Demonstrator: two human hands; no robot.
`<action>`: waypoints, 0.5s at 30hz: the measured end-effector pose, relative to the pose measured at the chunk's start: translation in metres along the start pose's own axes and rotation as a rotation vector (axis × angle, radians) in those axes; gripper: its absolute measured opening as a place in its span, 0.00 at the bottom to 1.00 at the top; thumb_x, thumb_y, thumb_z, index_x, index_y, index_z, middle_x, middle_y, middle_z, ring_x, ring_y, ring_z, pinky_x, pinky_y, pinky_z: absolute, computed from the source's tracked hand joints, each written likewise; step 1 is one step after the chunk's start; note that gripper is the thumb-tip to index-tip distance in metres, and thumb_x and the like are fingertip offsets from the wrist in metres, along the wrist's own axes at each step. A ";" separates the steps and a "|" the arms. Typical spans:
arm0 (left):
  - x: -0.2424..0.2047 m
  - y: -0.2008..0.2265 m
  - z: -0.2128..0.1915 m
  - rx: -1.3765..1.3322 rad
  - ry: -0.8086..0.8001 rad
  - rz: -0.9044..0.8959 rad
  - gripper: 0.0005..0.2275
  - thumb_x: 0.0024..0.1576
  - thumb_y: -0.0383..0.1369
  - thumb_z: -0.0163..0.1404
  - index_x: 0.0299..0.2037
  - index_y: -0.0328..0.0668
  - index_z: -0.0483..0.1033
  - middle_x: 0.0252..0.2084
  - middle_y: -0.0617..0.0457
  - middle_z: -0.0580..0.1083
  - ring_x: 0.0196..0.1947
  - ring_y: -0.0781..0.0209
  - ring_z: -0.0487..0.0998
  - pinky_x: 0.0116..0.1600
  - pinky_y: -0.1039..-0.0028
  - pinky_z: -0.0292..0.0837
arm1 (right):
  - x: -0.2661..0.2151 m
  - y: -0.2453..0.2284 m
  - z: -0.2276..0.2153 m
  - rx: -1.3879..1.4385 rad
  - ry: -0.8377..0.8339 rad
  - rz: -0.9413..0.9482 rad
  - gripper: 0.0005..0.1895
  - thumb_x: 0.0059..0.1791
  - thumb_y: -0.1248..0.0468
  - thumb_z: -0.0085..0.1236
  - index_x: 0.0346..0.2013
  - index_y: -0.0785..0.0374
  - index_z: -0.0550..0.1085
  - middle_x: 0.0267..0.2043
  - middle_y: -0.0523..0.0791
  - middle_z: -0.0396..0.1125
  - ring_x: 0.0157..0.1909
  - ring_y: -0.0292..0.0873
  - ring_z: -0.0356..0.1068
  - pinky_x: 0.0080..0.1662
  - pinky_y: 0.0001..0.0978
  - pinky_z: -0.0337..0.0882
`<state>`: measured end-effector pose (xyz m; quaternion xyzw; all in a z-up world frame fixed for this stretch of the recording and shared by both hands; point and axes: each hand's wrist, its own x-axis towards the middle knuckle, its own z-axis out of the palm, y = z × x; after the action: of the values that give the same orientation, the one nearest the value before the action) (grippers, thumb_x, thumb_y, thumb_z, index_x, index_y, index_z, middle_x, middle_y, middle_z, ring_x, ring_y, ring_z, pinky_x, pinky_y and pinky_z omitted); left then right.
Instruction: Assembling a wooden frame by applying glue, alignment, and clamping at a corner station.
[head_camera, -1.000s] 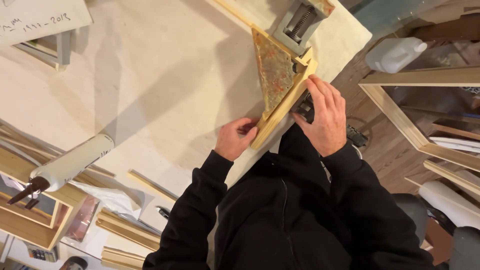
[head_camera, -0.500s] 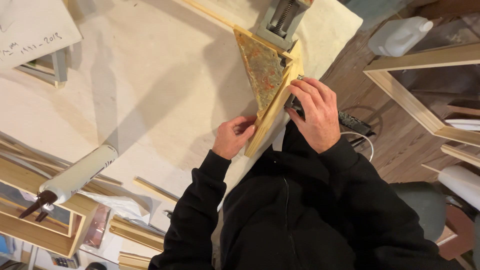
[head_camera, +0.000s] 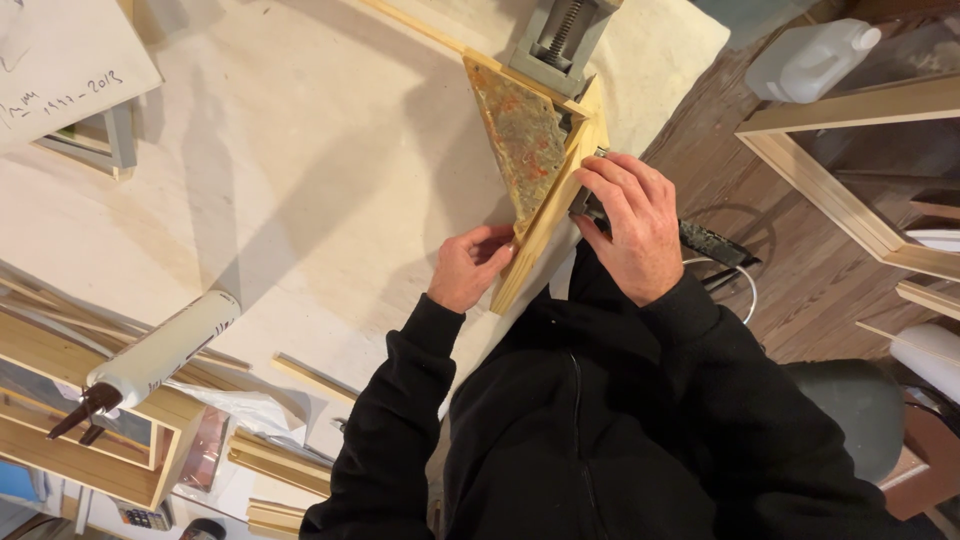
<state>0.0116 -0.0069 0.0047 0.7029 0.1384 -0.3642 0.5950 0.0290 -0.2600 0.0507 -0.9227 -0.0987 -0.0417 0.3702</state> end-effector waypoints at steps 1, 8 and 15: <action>0.000 0.000 0.000 0.000 0.001 -0.001 0.16 0.59 0.29 0.55 0.55 0.27 0.77 0.46 0.47 0.81 0.45 0.66 0.82 0.53 0.75 0.79 | 0.000 0.000 0.000 0.001 -0.001 0.000 0.33 0.40 0.71 0.72 0.59 0.62 0.72 0.63 0.45 0.68 0.69 0.51 0.63 0.66 0.46 0.63; 0.003 -0.003 0.000 -0.018 -0.004 0.000 0.16 0.59 0.29 0.55 0.55 0.27 0.77 0.47 0.46 0.81 0.45 0.65 0.83 0.53 0.75 0.78 | 0.000 0.001 0.001 0.000 -0.012 0.010 0.33 0.40 0.70 0.72 0.59 0.62 0.72 0.63 0.45 0.68 0.69 0.51 0.63 0.66 0.46 0.63; 0.005 -0.001 -0.001 -0.007 -0.007 -0.008 0.16 0.59 0.29 0.55 0.55 0.27 0.77 0.47 0.46 0.81 0.46 0.64 0.83 0.54 0.75 0.79 | 0.001 0.002 0.001 0.001 -0.017 0.017 0.33 0.40 0.70 0.72 0.59 0.62 0.72 0.63 0.45 0.68 0.69 0.51 0.63 0.66 0.46 0.63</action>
<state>0.0145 -0.0070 0.0009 0.6990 0.1404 -0.3686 0.5966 0.0300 -0.2601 0.0488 -0.9236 -0.0941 -0.0309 0.3703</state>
